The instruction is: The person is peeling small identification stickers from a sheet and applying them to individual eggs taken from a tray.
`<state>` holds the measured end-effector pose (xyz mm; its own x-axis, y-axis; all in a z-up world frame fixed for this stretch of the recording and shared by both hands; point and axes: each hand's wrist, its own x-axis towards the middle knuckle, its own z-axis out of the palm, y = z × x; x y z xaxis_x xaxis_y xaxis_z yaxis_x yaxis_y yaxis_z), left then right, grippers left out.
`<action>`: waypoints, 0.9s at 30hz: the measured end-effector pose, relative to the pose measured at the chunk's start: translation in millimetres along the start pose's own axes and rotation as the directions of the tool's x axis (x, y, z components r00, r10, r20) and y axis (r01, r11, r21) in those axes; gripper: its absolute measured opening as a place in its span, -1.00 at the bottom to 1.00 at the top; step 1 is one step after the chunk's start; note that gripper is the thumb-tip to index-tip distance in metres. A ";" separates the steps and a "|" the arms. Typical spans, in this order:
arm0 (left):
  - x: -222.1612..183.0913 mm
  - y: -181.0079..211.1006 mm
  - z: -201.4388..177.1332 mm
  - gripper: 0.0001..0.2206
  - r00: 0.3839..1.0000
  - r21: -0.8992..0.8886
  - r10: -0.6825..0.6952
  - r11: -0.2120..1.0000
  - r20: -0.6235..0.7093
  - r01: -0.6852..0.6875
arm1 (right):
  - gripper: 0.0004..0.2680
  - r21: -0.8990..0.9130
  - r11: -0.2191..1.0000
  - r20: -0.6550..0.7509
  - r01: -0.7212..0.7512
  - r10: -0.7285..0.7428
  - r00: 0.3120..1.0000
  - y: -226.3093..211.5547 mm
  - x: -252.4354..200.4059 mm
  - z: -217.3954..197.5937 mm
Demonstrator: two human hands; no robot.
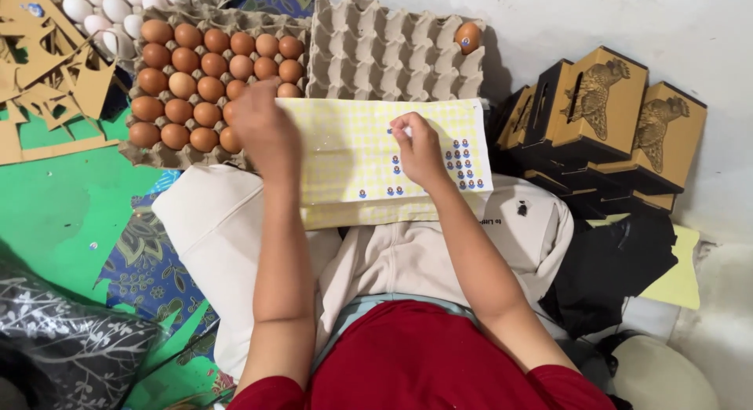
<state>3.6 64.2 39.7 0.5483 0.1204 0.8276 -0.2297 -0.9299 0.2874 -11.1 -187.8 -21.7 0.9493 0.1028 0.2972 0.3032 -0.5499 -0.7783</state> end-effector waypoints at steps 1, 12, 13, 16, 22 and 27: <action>-20.1 -27.2 7.5 -0.83 1.000 0.006 -0.003 1.000 0.000 0.003 | -0.97 0.003 1.000 0.006 0.002 -0.002 1.000 -0.7 -1.8 -2.4; -100.7 -110.0 69.1 -0.24 0.435 0.598 -0.768 0.640 0.470 0.483 | -0.95 -0.030 0.999 -0.012 0.016 -0.016 1.000 16.1 -0.1 -24.0; -98.6 -108.6 74.5 -0.24 0.441 0.594 -0.765 0.643 0.469 0.484 | -0.95 -0.032 0.999 -0.018 0.021 -0.021 1.000 15.7 3.4 -25.3; -104.5 -102.6 79.4 -0.20 0.497 0.637 -0.772 0.621 0.396 0.457 | -0.94 -0.005 1.000 0.004 -0.017 0.017 1.000 12.9 -1.2 -27.3; -96.1 -102.0 67.8 -0.47 0.525 0.629 -0.762 0.629 0.380 0.457 | -0.94 0.053 0.996 -0.020 -0.072 0.074 0.997 12.3 -0.6 -26.8; -66.0 -84.9 26.6 -0.63 0.759 0.313 -0.635 0.757 0.145 0.574 | -0.95 0.329 0.928 -0.065 -0.176 0.208 0.976 10.2 -2.0 -29.3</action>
<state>8.4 126.0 -52.1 0.6786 0.6315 0.3751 0.3922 -0.7433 0.5419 -12.3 -218.0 -14.1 0.9842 -0.0681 0.1637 0.1413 -0.2559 -0.9563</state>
